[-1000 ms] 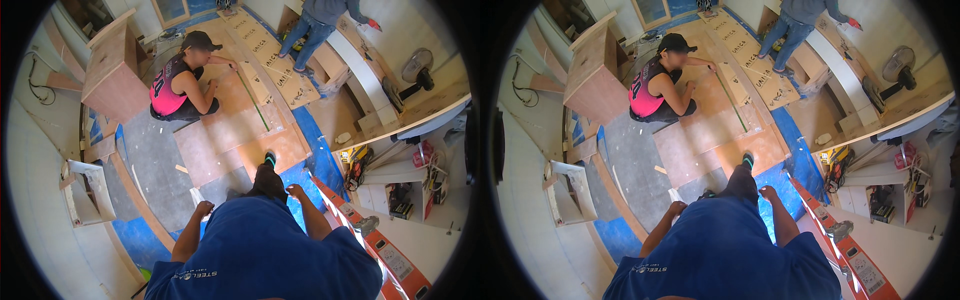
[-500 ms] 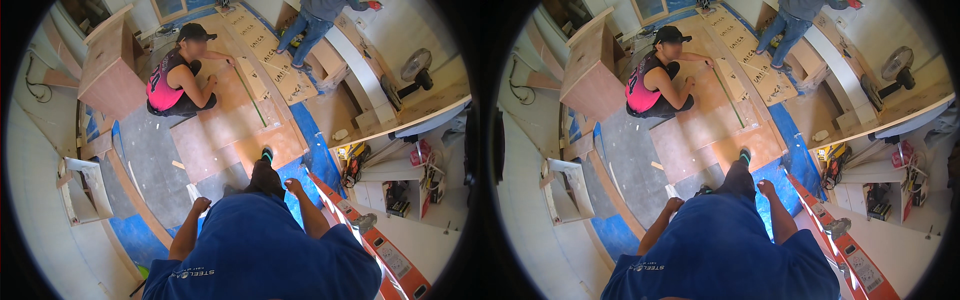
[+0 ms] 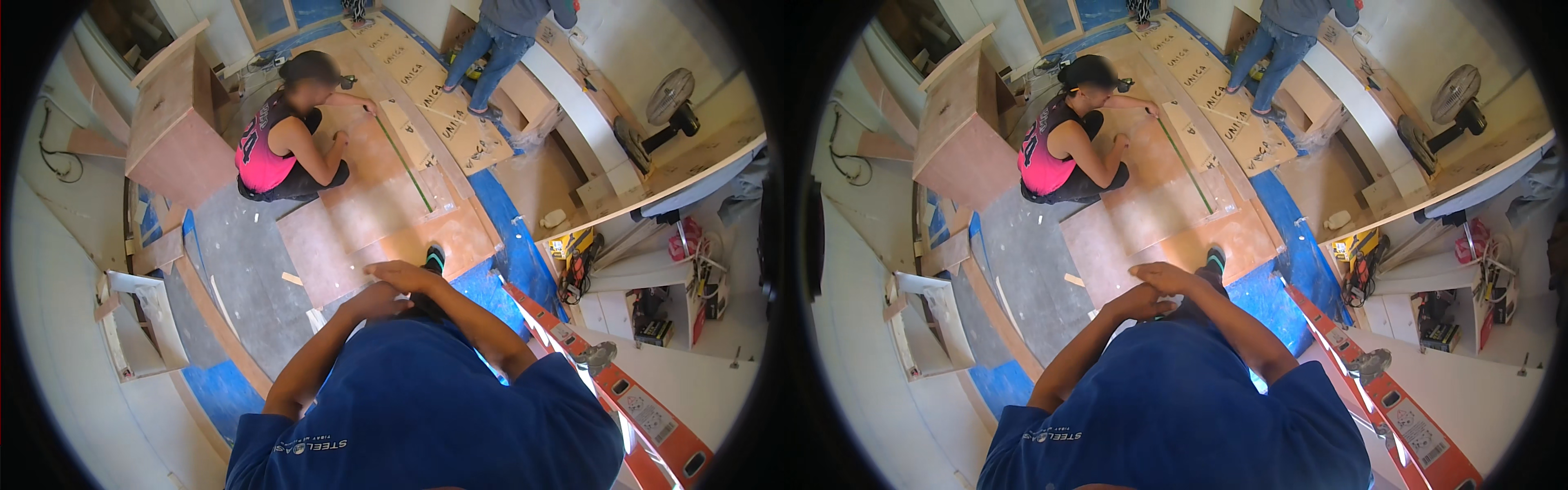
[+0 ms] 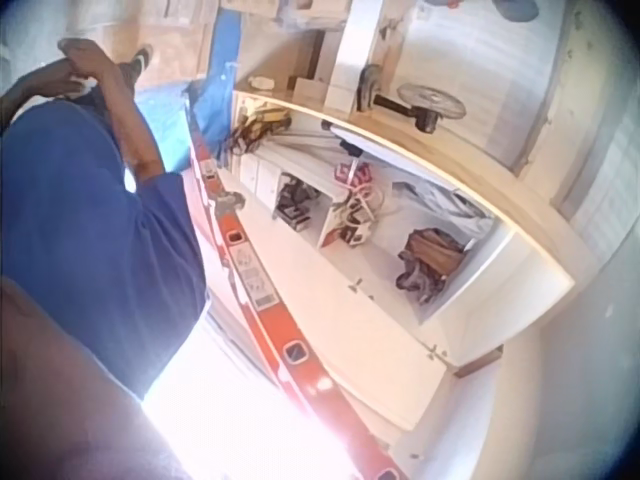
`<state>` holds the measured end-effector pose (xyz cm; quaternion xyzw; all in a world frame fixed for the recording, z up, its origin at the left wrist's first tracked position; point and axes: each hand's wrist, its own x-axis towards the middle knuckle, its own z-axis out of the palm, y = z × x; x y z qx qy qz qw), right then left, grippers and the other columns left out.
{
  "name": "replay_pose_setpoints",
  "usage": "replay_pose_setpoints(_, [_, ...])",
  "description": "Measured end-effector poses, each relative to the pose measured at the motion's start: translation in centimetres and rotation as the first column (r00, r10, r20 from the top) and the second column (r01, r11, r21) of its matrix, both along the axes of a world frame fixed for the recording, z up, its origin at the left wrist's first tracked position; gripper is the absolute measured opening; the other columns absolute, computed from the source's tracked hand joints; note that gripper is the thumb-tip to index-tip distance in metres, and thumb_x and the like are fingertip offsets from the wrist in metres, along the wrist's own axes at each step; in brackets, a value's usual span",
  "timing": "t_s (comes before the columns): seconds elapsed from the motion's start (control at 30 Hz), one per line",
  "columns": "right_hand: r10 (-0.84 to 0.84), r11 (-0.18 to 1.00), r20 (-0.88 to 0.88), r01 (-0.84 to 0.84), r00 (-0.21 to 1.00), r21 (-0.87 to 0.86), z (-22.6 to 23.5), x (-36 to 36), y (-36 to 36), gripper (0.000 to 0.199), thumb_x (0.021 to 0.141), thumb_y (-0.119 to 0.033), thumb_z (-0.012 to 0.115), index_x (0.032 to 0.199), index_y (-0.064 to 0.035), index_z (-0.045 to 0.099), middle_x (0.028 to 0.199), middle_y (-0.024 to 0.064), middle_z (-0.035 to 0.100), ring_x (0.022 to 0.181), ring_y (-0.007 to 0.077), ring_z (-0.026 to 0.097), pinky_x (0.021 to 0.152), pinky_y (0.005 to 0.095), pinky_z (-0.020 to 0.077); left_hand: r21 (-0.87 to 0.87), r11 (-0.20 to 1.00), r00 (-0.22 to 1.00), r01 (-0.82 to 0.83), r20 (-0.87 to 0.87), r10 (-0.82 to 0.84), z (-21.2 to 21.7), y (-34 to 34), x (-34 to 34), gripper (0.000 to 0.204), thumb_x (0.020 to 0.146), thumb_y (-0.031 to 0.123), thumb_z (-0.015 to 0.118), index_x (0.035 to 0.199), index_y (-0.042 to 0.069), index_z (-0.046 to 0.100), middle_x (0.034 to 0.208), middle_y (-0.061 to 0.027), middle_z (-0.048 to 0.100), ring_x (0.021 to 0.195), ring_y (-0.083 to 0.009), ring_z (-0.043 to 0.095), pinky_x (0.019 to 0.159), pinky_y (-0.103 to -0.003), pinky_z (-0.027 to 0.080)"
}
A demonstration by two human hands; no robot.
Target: The person collaborates with others to measure, align, and test-fit plywood panels for a cabinet or wall structure, using a tape measure and a drill to secure or adjust components.
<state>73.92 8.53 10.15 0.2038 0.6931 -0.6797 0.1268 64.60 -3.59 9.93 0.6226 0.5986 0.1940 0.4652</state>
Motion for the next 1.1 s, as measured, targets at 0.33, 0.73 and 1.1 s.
replay_pose_setpoints(0.33, [0.156,0.984,-0.041,-0.152,0.987,0.088,2.3,2.3,-0.8,0.048,0.089,-0.039,0.042,0.122,-0.0038,0.046,0.119,0.0135,0.051,0.109,0.0206,0.048,0.093,0.031,0.0348,-0.033,0.989,0.973,0.145,0.188,-0.136,4.3,0.8,-1.0,0.037,0.08,0.031,0.056,0.106,0.005,0.056,0.112,-0.0143,0.054,0.098,-0.0269,0.054,0.083,-0.034,0.042])
replay_pose_setpoints(0.73, [-0.568,0.822,0.167,0.548,0.806,0.154,-12.3,16.5,4.9,0.034,0.079,-0.027,0.057,0.098,0.0016,0.058,0.091,0.0098,0.062,0.08,0.0175,0.058,0.069,0.0325,0.0466,-0.056,0.972,0.887,-0.226,-0.423,0.182,-25.0,-17.0,-12.3,0.035,0.076,0.034,0.055,0.085,0.002,0.062,0.088,-0.0167,0.061,0.084,-0.0312,0.058,0.075,-0.038,0.044])
replay_pose_setpoints(1.1, [-0.318,0.944,0.727,0.27,0.608,0.188,-22.3,30.0,-2.3,0.032,0.081,-0.035,0.057,0.098,-0.0077,0.061,0.086,0.0077,0.061,0.07,0.0207,0.059,0.06,0.0378,0.0483,-0.699,0.46,0.707,-0.547,-0.092,0.701,-19.6,-26.5,-3.0,0.023,0.081,0.028,0.057,0.089,0.006,0.06,0.068,-0.0043,0.058,0.053,-0.0163,0.055,0.047,-0.028,0.044])
